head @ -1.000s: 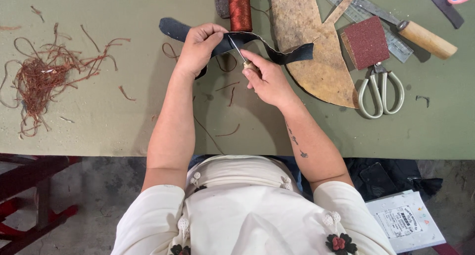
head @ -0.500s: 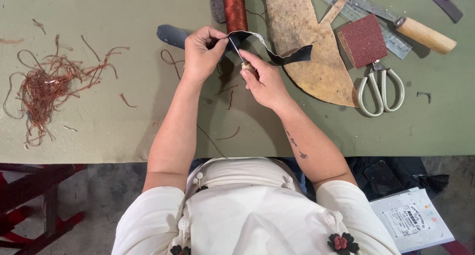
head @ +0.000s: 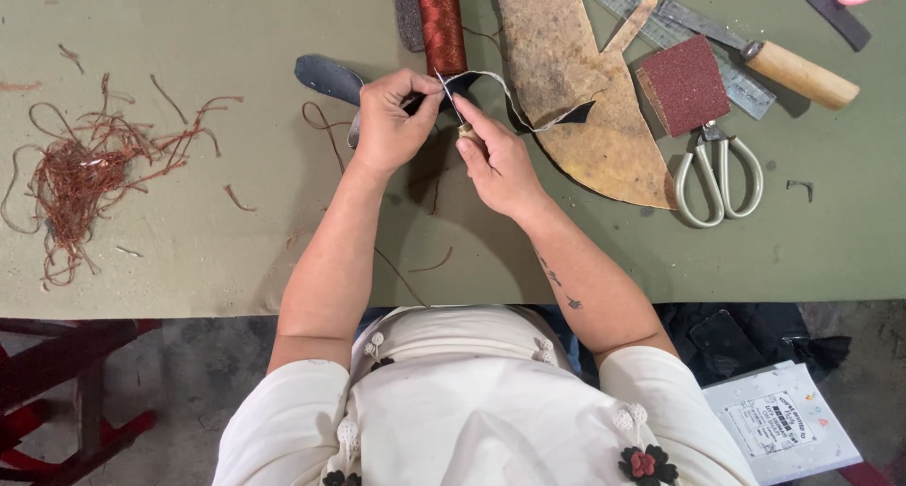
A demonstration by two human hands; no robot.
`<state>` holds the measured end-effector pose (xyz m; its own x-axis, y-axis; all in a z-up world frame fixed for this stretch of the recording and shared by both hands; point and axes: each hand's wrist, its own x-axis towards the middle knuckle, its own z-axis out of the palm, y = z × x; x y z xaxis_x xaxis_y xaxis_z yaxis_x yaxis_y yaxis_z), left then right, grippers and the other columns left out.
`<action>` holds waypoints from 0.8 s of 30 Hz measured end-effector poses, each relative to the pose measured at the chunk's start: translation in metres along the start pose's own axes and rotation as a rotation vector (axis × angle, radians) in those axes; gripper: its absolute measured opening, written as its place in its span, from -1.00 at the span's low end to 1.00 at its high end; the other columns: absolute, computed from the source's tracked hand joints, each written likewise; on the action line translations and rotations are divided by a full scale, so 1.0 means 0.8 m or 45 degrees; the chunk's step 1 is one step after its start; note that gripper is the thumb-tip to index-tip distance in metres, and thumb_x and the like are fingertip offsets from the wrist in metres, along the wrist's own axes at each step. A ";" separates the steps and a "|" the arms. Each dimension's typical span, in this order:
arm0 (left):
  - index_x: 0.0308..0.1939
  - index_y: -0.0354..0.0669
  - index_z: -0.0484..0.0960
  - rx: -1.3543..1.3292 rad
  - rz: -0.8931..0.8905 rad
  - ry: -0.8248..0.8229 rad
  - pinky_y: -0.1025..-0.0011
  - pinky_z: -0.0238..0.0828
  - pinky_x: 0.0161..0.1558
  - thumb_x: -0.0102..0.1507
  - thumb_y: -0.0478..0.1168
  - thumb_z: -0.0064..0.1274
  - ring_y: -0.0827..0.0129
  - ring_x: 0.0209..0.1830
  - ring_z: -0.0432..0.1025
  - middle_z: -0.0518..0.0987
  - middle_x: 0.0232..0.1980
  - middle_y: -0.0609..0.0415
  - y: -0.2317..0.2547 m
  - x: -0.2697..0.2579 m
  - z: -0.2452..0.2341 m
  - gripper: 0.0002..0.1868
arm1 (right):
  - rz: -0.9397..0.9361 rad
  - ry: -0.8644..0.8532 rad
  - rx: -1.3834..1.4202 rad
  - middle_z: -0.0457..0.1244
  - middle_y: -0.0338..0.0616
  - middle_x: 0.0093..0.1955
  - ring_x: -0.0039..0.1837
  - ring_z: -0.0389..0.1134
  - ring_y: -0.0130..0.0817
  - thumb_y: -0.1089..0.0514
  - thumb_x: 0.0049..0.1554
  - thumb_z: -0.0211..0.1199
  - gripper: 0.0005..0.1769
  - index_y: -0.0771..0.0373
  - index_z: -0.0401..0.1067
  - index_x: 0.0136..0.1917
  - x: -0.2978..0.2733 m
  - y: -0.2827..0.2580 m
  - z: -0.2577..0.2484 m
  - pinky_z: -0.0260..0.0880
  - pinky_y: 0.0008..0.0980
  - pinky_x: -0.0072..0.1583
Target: Using a stitching awl to prepare and align leather straps on a workshop table
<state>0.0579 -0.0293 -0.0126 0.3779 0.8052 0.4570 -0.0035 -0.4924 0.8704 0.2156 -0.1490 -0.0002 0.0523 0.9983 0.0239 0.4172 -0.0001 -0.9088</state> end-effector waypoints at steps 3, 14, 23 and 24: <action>-0.32 -0.24 0.74 0.023 0.061 0.014 0.33 0.56 -0.17 0.16 -0.51 0.24 0.17 -0.23 0.65 0.73 -0.29 -0.02 -0.011 -0.001 0.004 -0.88 | -0.244 0.170 0.176 0.26 0.07 -0.15 -0.30 0.44 -0.24 0.28 0.30 0.12 -0.50 0.17 0.34 0.50 0.006 0.027 0.007 0.48 -0.30 -0.24; 0.04 0.05 0.64 0.634 0.055 -0.154 0.17 0.49 -0.34 0.24 -0.27 0.16 0.08 -0.30 0.58 0.71 -0.22 0.11 0.008 -0.013 0.011 -0.72 | -0.172 0.276 0.196 0.21 -0.09 -0.12 -0.22 0.37 -0.33 0.15 0.35 0.12 -0.51 0.21 0.27 0.52 0.010 0.030 0.001 0.51 -0.37 -0.14; -0.17 0.04 0.64 1.491 0.058 -0.182 0.18 0.37 -0.59 0.25 -0.21 0.07 0.14 -0.47 0.48 0.56 -0.38 0.15 0.012 -0.061 -0.103 -0.90 | -0.154 0.448 0.213 0.24 -0.28 -0.08 -0.17 0.29 -0.49 0.11 0.34 0.20 -0.52 0.17 0.29 0.49 0.012 0.042 -0.003 0.48 -0.46 0.00; -0.26 0.07 0.62 1.605 0.173 -0.082 0.29 0.28 -0.61 0.26 -0.17 0.15 0.23 -0.49 0.43 0.50 -0.40 0.20 0.010 -0.069 -0.123 -0.98 | -0.174 0.440 0.234 0.28 -0.25 -0.08 -0.19 0.31 -0.45 0.11 0.35 0.17 -0.53 0.20 0.27 0.49 0.011 0.043 -0.002 0.48 -0.44 -0.04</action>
<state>-0.0541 -0.0452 -0.0127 0.4877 0.7237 0.4883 0.8213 -0.5699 0.0244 0.2319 -0.1404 -0.0304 0.3219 0.9105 0.2595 0.2744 0.1726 -0.9460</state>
